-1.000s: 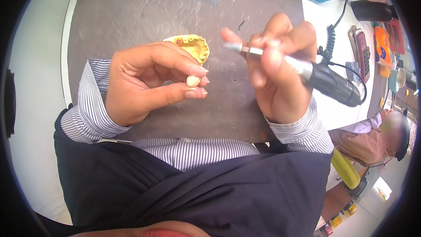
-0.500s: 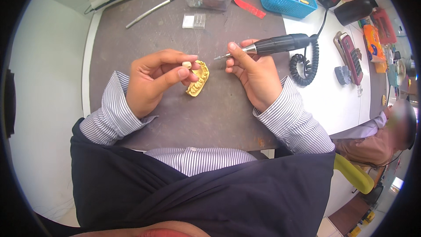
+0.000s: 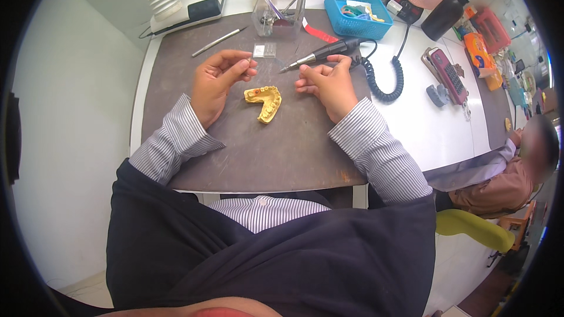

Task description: The person works on a yellow dental model, using a rotary tool to grind a small tooth-shaped object. They repeatedly place the object into the model to check the fit, then remove it to continue grinding with the rotary tool.

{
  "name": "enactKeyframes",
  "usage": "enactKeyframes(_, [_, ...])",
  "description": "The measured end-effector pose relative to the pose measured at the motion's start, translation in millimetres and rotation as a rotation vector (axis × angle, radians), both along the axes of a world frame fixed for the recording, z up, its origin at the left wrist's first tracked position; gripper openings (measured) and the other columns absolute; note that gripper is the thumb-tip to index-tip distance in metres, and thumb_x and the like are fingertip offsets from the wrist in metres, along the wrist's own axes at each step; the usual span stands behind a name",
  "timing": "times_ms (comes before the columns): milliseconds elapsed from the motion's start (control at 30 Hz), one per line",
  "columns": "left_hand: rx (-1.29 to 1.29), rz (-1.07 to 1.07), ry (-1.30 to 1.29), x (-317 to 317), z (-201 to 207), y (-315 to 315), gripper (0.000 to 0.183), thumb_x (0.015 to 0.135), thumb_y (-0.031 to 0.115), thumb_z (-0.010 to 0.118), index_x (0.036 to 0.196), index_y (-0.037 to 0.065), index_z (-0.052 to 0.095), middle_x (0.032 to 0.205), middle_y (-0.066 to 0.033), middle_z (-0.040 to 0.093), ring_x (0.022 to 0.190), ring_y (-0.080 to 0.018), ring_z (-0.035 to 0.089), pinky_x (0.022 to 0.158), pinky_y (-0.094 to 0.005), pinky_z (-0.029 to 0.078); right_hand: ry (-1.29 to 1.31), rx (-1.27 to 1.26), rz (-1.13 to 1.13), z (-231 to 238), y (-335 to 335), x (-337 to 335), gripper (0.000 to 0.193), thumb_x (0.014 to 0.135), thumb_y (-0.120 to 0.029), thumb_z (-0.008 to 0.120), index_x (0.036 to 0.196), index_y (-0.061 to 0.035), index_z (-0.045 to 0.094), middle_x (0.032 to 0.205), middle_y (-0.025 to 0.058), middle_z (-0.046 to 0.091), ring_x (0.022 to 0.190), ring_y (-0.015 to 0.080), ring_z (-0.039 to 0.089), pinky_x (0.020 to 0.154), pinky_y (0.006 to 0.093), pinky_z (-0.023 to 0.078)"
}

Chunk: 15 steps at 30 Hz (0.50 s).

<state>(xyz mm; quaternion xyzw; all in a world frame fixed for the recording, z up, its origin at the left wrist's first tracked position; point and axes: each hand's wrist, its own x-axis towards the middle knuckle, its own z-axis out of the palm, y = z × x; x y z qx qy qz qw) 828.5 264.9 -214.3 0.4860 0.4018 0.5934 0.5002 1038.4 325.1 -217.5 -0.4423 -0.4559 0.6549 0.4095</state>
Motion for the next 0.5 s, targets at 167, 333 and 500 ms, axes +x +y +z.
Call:
enactKeyframes(167, [0.043, 0.015, 0.124, -1, 6, -3, 0.019, 0.084, 0.008, 0.059, 0.101, -0.001, 0.059, 0.094, -0.0112, 0.062, 0.084, -0.015, 0.06, 0.077, -0.0266, 0.048, 0.018, 0.156, -0.092, 1, 3, 3, 0.03, 0.088, -0.015, 0.054, 0.108, -0.0022, 0.035, 0.078, 0.009, 0.056, 0.064, 0.0135, 0.056, 0.053, 0.0241, 0.047])
enactKeyframes(333, [0.12, 0.027, 0.135, 12, 11, -2, 0.018, 0.084, 0.004, 0.059, 0.101, -0.001, 0.058, 0.094, -0.0103, 0.062, 0.087, -0.0151, 0.06, 0.079, -0.0264, 0.048, -0.175, 0.593, -0.125, -1, 15, 13, 0.013, 0.086, -0.017, 0.057, 0.088, -0.004, 0.058, 0.076, 0.0015, 0.058, 0.064, 0.0082, 0.054, 0.057, 0.0206, 0.042])
enactKeyframes(500, [0.193, 0.029, 0.256, 12, 22, -10, 0.017, 0.082, 0.001, 0.06, 0.098, -0.002, 0.058, 0.093, -0.0103, 0.062, 0.087, -0.0155, 0.061, 0.08, -0.0265, 0.049, -0.288, 0.88, -0.104, 20, 14, 17, 0.011, 0.083, -0.012, 0.058, 0.089, -0.003, 0.059, 0.083, 0.0025, 0.061, 0.073, 0.0091, 0.055, 0.062, 0.0235, 0.044])
